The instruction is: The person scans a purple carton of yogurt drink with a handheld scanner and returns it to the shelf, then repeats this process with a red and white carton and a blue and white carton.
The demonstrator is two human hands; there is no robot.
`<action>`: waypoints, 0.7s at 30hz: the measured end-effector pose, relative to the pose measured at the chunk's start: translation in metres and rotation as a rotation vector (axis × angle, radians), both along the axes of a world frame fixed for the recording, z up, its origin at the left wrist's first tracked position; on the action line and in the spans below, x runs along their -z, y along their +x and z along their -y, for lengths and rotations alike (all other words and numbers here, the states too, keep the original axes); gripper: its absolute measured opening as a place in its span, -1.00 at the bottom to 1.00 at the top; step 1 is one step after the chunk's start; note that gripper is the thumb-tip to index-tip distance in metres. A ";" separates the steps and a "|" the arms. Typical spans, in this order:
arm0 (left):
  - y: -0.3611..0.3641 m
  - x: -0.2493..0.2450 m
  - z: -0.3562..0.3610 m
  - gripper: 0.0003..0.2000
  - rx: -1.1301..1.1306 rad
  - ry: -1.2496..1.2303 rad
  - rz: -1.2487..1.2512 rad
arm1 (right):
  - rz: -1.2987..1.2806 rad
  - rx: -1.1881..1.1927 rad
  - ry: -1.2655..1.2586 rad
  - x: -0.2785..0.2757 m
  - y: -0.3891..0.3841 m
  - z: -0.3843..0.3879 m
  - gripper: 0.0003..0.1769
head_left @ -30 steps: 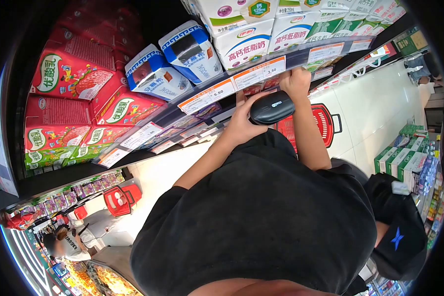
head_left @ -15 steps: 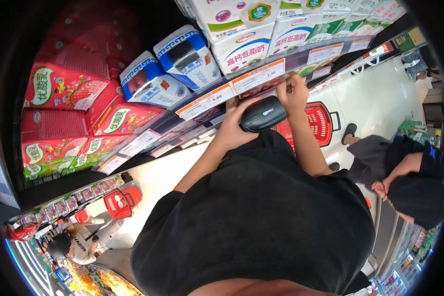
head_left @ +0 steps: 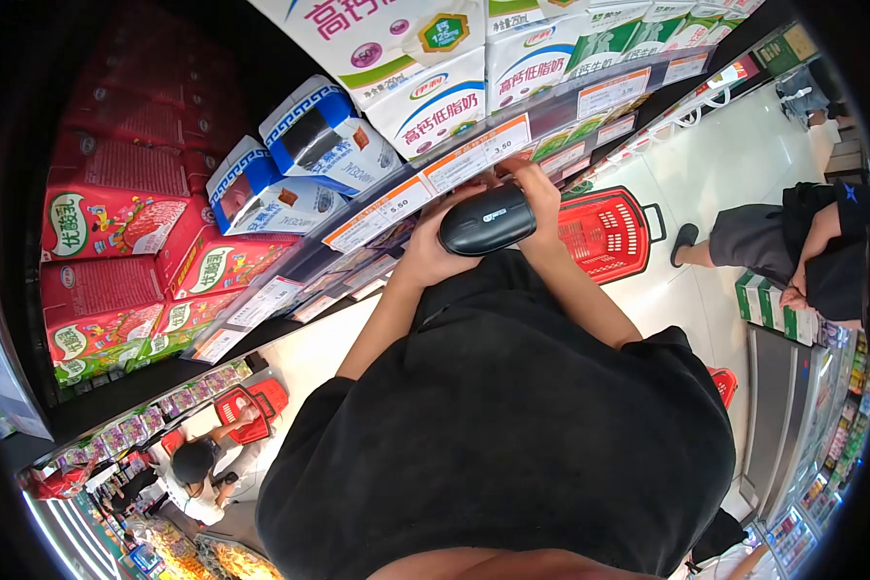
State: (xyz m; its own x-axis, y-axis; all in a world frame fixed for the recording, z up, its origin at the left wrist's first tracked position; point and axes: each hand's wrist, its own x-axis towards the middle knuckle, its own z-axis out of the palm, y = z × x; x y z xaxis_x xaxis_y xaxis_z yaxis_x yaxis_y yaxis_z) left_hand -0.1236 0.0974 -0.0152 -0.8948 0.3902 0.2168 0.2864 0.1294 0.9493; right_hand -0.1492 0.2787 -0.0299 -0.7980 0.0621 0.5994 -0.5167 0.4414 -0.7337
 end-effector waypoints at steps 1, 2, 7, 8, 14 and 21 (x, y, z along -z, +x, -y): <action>0.000 0.000 0.000 -0.24 0.012 -0.027 -0.043 | 0.001 -0.001 -0.002 0.001 0.000 0.000 -0.69; 0.001 0.001 -0.001 -0.24 0.011 -0.030 -0.041 | 0.018 0.009 0.000 0.002 -0.001 0.000 -0.70; 0.005 0.000 -0.008 -0.27 -0.003 0.029 0.100 | -0.010 0.008 -0.007 0.003 -0.004 0.000 -0.76; 0.006 0.000 -0.008 -0.27 -0.004 0.029 0.100 | 0.014 0.003 0.000 0.003 -0.004 -0.001 -0.77; 0.007 0.005 -0.013 -0.26 -0.017 0.040 0.096 | 0.003 0.040 0.056 -0.006 -0.003 -0.001 -0.81; 0.010 -0.005 -0.007 -0.26 -0.033 -0.030 -0.100 | -0.127 0.190 0.015 0.013 -0.010 -0.008 -0.76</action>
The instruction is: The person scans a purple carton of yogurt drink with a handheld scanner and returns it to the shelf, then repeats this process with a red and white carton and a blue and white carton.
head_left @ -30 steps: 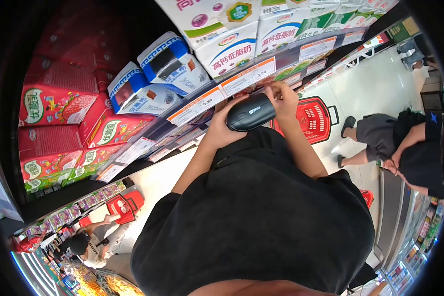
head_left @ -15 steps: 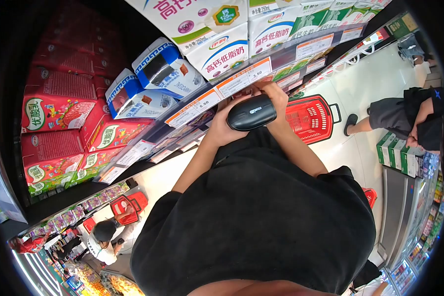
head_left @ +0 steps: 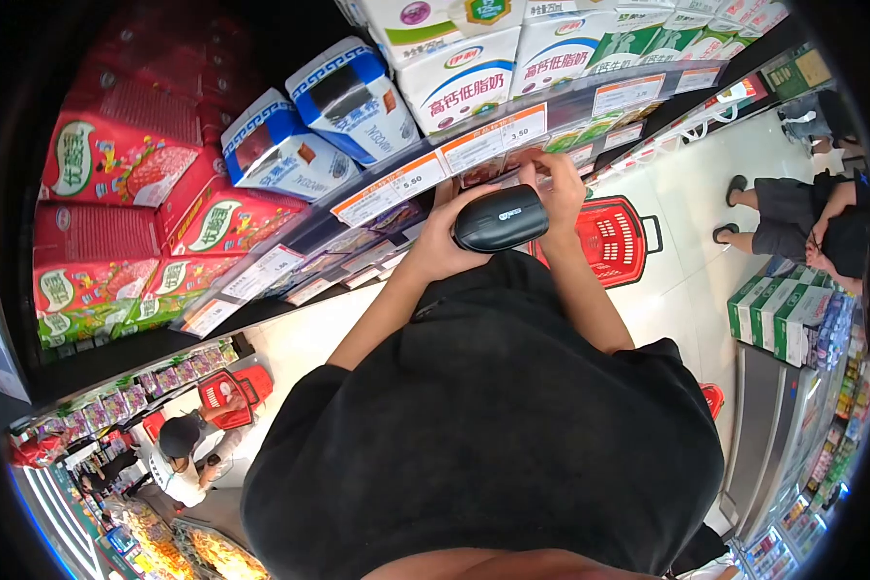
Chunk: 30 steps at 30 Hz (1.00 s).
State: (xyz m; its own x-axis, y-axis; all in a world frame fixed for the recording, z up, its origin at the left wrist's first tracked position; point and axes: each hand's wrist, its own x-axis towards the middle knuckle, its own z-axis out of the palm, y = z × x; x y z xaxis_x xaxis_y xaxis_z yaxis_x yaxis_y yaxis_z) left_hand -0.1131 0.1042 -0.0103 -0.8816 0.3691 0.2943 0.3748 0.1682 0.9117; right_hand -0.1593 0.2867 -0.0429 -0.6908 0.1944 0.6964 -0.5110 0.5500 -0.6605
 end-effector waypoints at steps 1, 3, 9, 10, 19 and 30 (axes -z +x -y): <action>0.001 -0.002 0.003 -0.25 0.024 -0.002 0.008 | -0.086 0.051 0.133 -0.001 -0.004 -0.006 -0.74; 0.006 -0.004 0.008 -0.24 0.049 0.004 0.010 | -0.092 0.069 0.197 -0.010 -0.008 -0.011 -0.73; 0.026 -0.001 0.017 -0.22 0.091 0.051 0.080 | 0.304 0.090 0.461 -0.054 -0.022 -0.016 -0.78; 0.030 -0.003 0.016 -0.22 0.094 0.071 0.072 | 0.296 0.096 0.481 -0.059 -0.024 -0.016 -0.78; 0.066 0.023 0.011 -0.21 0.058 0.203 -0.014 | 0.153 0.117 0.752 -0.061 -0.053 -0.026 -0.70; 0.102 0.021 0.038 -0.19 -0.020 0.227 -0.010 | 0.585 0.017 0.599 -0.051 -0.012 0.005 -0.60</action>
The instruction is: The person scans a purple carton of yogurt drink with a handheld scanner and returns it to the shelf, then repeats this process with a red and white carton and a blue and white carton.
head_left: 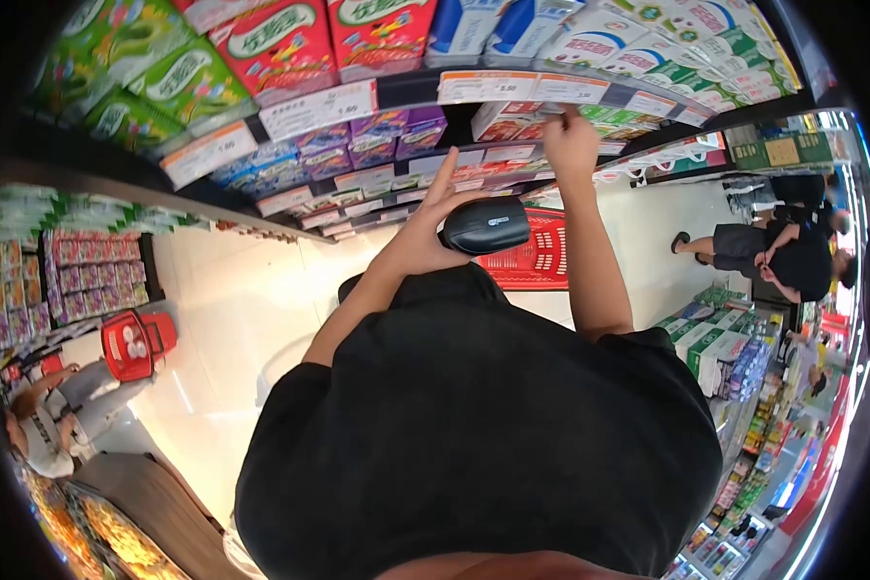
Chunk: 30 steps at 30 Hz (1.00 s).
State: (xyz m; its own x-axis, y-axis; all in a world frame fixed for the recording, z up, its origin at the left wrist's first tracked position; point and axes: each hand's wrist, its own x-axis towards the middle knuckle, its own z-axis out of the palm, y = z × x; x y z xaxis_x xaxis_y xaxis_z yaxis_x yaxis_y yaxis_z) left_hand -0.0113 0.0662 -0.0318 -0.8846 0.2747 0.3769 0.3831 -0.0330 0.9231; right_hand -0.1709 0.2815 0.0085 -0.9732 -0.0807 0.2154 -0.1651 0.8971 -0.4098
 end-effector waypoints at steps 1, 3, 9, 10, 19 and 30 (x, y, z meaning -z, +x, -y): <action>0.003 0.000 0.000 -0.19 0.058 0.073 0.099 | -0.215 -0.025 -0.247 0.003 0.000 0.004 -0.62; 0.007 0.000 0.003 -0.18 0.045 0.029 0.077 | -0.629 -0.173 -0.509 0.002 -0.003 0.021 -0.68; 0.017 0.009 0.008 -0.21 0.015 -0.037 0.001 | -0.233 -0.263 -0.718 -0.001 -0.005 0.065 -0.52; 0.018 0.010 0.010 -0.21 0.021 -0.053 -0.013 | -0.229 -0.273 -0.719 0.004 -0.013 0.068 -0.52; 0.022 0.013 0.023 -0.18 0.048 -0.008 0.033 | -0.573 -0.443 0.417 0.043 -0.109 0.067 -0.53; 0.014 0.011 0.033 -0.20 0.034 -0.037 0.003 | -0.667 -0.231 0.615 0.041 -0.084 0.084 -0.38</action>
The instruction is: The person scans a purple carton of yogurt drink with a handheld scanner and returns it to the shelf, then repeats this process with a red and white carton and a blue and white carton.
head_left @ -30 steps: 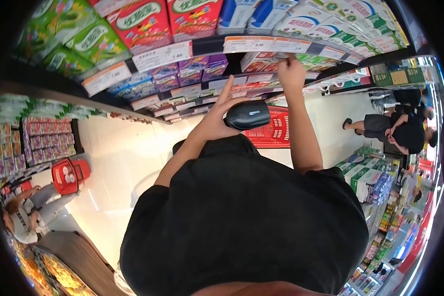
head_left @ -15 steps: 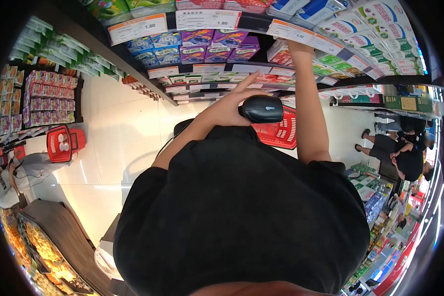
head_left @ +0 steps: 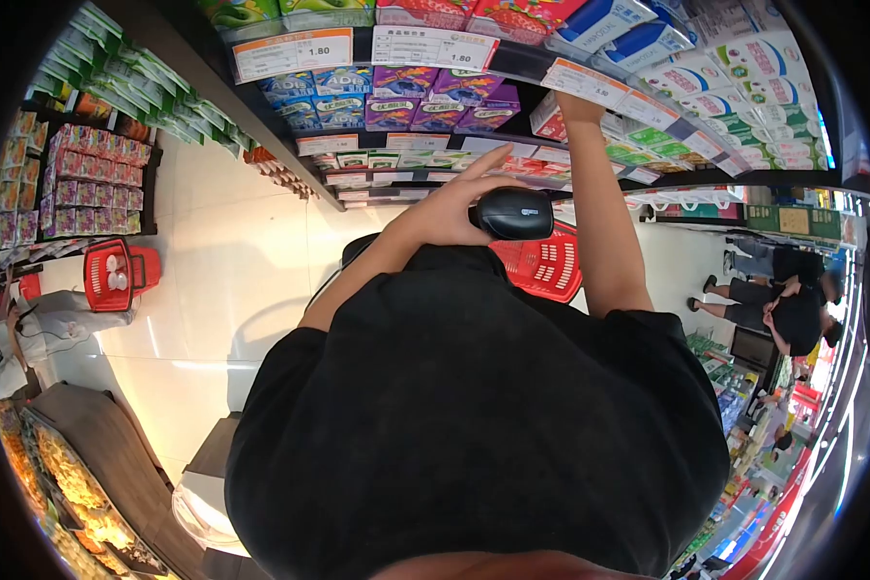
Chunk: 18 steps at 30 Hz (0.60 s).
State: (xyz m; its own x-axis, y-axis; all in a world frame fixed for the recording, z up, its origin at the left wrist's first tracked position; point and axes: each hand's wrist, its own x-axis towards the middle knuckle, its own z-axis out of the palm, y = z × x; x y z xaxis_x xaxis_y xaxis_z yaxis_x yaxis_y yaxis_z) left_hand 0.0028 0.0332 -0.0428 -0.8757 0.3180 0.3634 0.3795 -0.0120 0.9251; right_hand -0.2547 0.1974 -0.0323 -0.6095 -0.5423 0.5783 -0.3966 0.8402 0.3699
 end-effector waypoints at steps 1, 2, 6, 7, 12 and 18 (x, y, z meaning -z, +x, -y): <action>0.000 0.000 0.001 -0.20 -0.009 -0.004 0.000 | 0.069 0.021 -0.073 -0.012 0.015 0.006 -0.46; -0.001 0.001 0.001 -0.20 -0.016 -0.008 0.000 | 0.071 0.018 -0.068 -0.016 0.024 0.009 -0.46; -0.006 0.003 0.003 -0.17 -0.026 0.027 0.009 | -0.011 -0.040 -0.269 -0.002 0.018 0.010 -0.52; -0.007 0.004 0.002 -0.17 -0.020 0.033 0.012 | 0.094 0.021 -0.186 -0.001 0.018 0.011 -0.53; -0.011 0.003 -0.001 -0.18 0.011 0.005 0.021 | 0.275 0.078 -0.120 0.002 0.017 0.029 -0.38; -0.011 0.007 0.004 -0.20 -0.002 -0.012 0.002 | 0.044 -0.278 -0.155 0.013 -0.019 0.004 -0.47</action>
State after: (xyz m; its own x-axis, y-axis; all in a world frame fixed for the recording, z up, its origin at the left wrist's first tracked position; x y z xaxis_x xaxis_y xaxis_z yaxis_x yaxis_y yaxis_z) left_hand -0.0086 0.0296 -0.0499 -0.8769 0.3211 0.3576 0.3776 0.0001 0.9260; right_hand -0.2734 0.1935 -0.0453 -0.4766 -0.5990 0.6434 -0.6314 0.7425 0.2236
